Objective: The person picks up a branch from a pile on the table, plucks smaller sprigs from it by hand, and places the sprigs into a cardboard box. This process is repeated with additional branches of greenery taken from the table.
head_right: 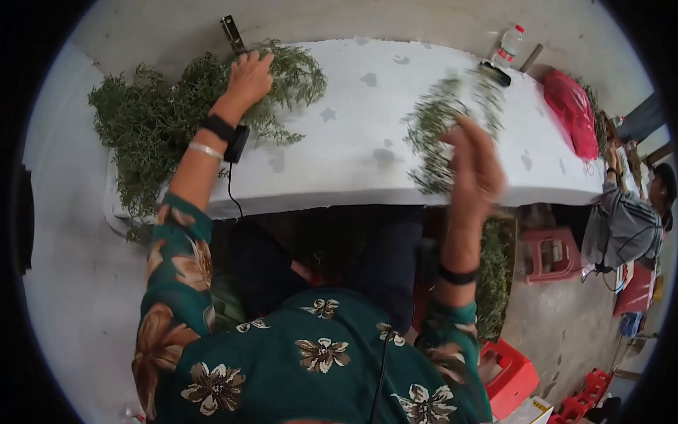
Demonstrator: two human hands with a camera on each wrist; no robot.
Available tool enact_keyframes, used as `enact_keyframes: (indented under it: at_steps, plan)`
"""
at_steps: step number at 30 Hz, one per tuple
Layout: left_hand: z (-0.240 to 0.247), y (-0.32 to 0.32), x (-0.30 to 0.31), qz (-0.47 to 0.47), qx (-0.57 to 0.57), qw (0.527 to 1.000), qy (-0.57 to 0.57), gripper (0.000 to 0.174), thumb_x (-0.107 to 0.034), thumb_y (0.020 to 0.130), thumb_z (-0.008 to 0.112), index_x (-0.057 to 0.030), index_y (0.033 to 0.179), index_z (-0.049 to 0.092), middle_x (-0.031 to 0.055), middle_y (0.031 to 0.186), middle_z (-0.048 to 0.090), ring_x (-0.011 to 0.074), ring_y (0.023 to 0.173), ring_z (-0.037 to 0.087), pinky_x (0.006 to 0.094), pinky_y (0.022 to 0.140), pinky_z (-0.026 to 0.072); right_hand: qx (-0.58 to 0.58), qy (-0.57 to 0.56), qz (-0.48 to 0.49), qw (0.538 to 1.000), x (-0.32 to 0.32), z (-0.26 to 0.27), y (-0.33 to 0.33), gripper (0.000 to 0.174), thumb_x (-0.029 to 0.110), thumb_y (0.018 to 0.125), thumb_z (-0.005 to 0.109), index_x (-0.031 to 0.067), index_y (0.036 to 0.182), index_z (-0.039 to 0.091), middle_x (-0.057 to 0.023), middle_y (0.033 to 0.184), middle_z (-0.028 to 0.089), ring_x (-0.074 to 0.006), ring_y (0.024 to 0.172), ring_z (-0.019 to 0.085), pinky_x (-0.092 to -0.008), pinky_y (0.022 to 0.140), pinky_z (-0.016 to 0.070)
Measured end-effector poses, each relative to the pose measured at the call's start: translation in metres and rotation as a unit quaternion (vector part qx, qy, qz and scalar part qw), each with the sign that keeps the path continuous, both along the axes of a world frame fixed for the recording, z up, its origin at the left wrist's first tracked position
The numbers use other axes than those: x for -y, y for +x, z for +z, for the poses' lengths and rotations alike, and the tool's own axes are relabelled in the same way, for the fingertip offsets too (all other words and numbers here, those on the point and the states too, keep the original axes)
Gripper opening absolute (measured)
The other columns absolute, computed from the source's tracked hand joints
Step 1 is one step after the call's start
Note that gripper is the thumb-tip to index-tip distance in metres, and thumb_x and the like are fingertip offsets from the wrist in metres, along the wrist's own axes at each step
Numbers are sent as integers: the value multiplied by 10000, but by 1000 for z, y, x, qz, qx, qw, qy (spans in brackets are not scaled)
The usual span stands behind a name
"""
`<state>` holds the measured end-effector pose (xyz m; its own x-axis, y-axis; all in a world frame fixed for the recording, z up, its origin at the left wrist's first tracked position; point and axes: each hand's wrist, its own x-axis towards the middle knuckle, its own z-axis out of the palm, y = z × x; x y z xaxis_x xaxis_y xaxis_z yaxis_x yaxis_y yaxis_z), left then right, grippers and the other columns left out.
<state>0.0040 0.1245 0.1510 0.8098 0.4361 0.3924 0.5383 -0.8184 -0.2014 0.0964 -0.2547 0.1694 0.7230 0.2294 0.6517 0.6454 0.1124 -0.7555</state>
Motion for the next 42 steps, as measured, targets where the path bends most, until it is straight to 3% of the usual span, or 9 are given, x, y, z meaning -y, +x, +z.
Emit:
enact_keyframes:
  at_steps: [3,5,6,8,16,21,24,34,42]
  plan:
    - [-2,-29,71,-169,216,959,-75,346,-271,846,617,-36,1099,599,89,947,635,286,859,592,361,779,485,18,-66,42,997,-55,-67,-20,218,68,880,595,5,1087,622,-27,831,659,-83,637,555,-232,574,449]
    - [-14,-50,116,-207,199,802,-524,302,-281,866,621,-7,994,627,79,860,658,203,786,621,297,706,497,-62,-146,84,984,-70,-87,-56,239,72,849,633,25,1083,626,-75,870,669,-124,695,614,-258,622,488]
    - [-26,-55,129,-204,193,800,-530,302,-281,866,621,-7,994,627,79,860,658,203,786,621,297,706,497,-56,-182,113,975,-75,-92,-73,233,68,832,646,33,1062,632,-100,894,663,-144,715,628,-265,629,495]
    - [-54,-66,145,-127,201,623,-745,300,-260,893,602,24,989,615,100,868,660,148,752,625,277,671,512,-56,-221,147,962,-76,-99,-98,228,63,816,658,40,1042,639,-124,919,657,-164,735,642,-271,636,502]
    - [-102,-95,148,-74,356,388,-847,218,-159,912,563,50,956,608,137,819,656,170,687,628,290,568,530,71,-189,224,953,-44,-103,-101,195,25,791,663,17,985,638,-130,949,645,-211,753,634,-289,631,504]
    - [-109,-103,153,-75,303,517,-797,146,-62,887,554,28,975,628,128,853,666,170,694,638,272,534,509,-7,-133,148,980,-22,-75,-83,208,50,799,668,2,999,640,-127,991,644,-222,816,624,-296,706,499]
    - [-95,-99,172,-143,308,751,-567,232,42,827,527,-19,1016,648,93,793,663,145,651,621,247,521,482,56,-145,115,981,-27,-58,-85,303,110,788,696,-4,1058,616,-140,1065,616,-246,928,591,-325,793,478]
    - [-77,-102,180,-254,371,859,-246,317,70,702,612,-49,992,661,87,676,584,208,567,549,300,502,449,155,-239,181,941,-71,-75,-92,595,244,692,761,8,1188,533,-176,1225,503,-376,1110,443,-468,938,358]
    - [-72,-96,180,-279,379,863,-186,358,42,690,676,-57,1033,642,80,656,563,223,543,538,310,494,433,144,-222,154,952,-84,-101,-80,336,120,735,690,61,1055,606,-104,1244,518,-321,1133,448,-420,927,379]
